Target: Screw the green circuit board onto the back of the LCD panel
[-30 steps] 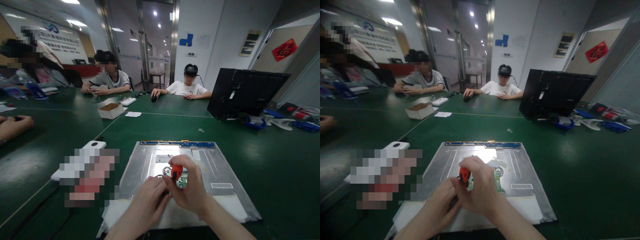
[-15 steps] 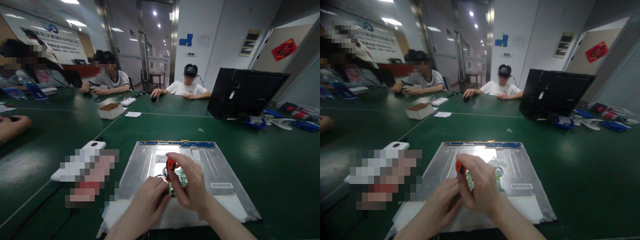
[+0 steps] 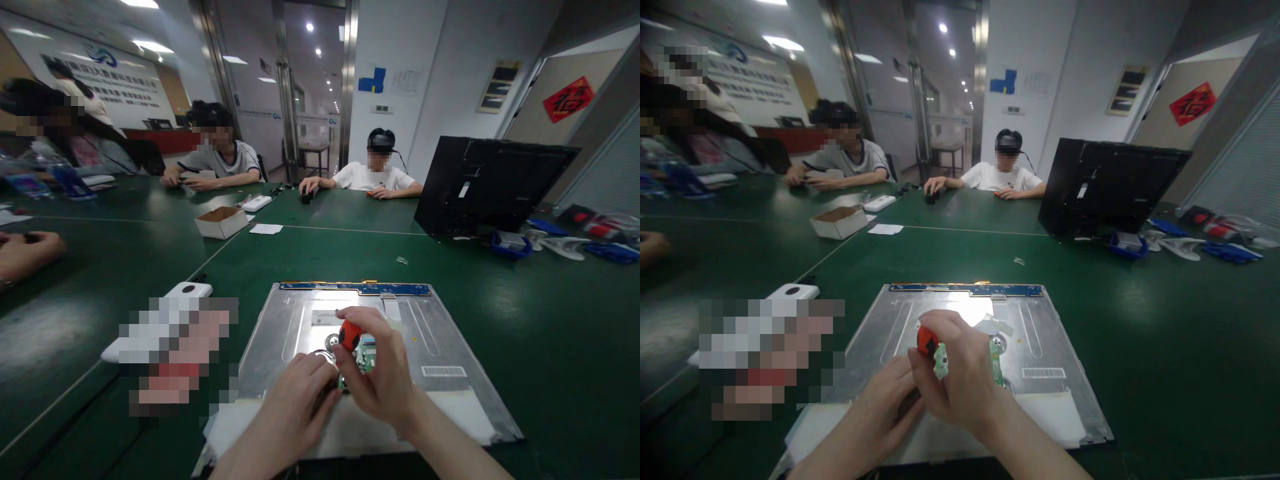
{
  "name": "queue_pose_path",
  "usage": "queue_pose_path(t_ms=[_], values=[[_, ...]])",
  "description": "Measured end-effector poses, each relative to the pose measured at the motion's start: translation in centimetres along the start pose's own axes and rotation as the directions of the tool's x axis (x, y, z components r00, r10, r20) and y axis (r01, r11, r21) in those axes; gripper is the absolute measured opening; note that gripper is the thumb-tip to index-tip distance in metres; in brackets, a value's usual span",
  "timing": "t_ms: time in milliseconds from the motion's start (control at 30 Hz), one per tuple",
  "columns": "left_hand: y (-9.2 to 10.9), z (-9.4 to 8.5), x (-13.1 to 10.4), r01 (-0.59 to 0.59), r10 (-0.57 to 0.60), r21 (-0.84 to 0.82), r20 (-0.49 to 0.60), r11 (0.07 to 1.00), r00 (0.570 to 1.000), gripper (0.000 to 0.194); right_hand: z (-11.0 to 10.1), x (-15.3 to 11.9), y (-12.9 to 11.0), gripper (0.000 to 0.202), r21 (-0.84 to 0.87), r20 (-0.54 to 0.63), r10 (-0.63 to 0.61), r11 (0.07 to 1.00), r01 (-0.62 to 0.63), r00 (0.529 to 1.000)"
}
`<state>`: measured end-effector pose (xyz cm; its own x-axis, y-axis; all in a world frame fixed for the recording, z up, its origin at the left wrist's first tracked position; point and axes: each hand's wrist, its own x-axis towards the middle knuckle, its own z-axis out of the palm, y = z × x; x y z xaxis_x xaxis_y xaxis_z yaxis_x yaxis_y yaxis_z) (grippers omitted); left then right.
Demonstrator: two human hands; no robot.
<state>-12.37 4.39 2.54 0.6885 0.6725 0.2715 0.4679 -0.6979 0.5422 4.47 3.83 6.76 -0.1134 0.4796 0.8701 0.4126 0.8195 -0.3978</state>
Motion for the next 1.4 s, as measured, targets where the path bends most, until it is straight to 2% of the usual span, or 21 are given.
queue_pose_path(t_ms=[200, 433, 567, 800, 867, 967, 1033, 1200, 1400], values=[[0.2, -0.2, 0.2, 0.013, -0.013, 0.002, -0.005, 1.0, 1.0, 0.013, -0.3, 0.1, 0.0, 0.049, -0.035, 0.073, 0.037, 0.999, -0.035, 0.997], [0.9, -0.8, 0.2, 0.043, -0.044, -0.027, -0.02, 0.999, 0.999, 0.016, 0.2, 0.0, 0.2, 0.046, -0.02, -0.039, 0.017, 1.0, -0.018, 0.999], [1.0, -0.9, 0.3, 0.04, -0.042, -0.034, -0.04, 0.999, 0.998, 0.014, 0.2, 0.0, 0.1, 0.043, -0.058, -0.038, 0.039, 0.997, -0.041, 0.999], [0.7, -0.6, 0.2, 0.052, -0.054, -0.043, -0.045, 0.998, 0.998, 0.012, -0.4, 0.3, -0.3, 0.054, -0.037, 0.016, -0.02, 0.999, 0.02, 1.0], [0.6, -0.5, 0.2, 0.046, -0.047, -0.033, -0.054, 0.998, 0.997, 0.012, -0.3, 0.2, -0.2, 0.05, -0.037, -0.014, -0.032, 0.999, 0.031, 0.999], [0.4, -0.4, 0.2, 0.034, -0.035, -0.023, -0.058, 0.999, 0.998, 0.012, 0.1, -0.3, 0.0, 0.048, -0.077, -0.102, 0.008, 0.997, -0.016, 0.995], [0.4, -0.3, 0.2, 0.029, -0.03, -0.02, -0.054, 0.999, 0.998, 0.012, 0.3, -0.5, 0.1, 0.049, -0.095, -0.12, 0.03, 0.995, -0.041, 0.992], [0.2, -0.2, 0.0, 0.019, -0.019, -0.014, -0.04, 1.0, 0.999, 0.014, 0.0, -0.1, 0.0, 0.046, -0.055, -0.028, -0.012, 0.998, 0.011, 1.0], [-0.2, 0.0, 0.0, 0.012, -0.013, -0.009, -0.036, 1.0, 0.999, 0.011, -0.4, 0.4, -0.3, 0.047, -0.047, 0.037, 0.003, 0.999, -0.001, 0.999]])
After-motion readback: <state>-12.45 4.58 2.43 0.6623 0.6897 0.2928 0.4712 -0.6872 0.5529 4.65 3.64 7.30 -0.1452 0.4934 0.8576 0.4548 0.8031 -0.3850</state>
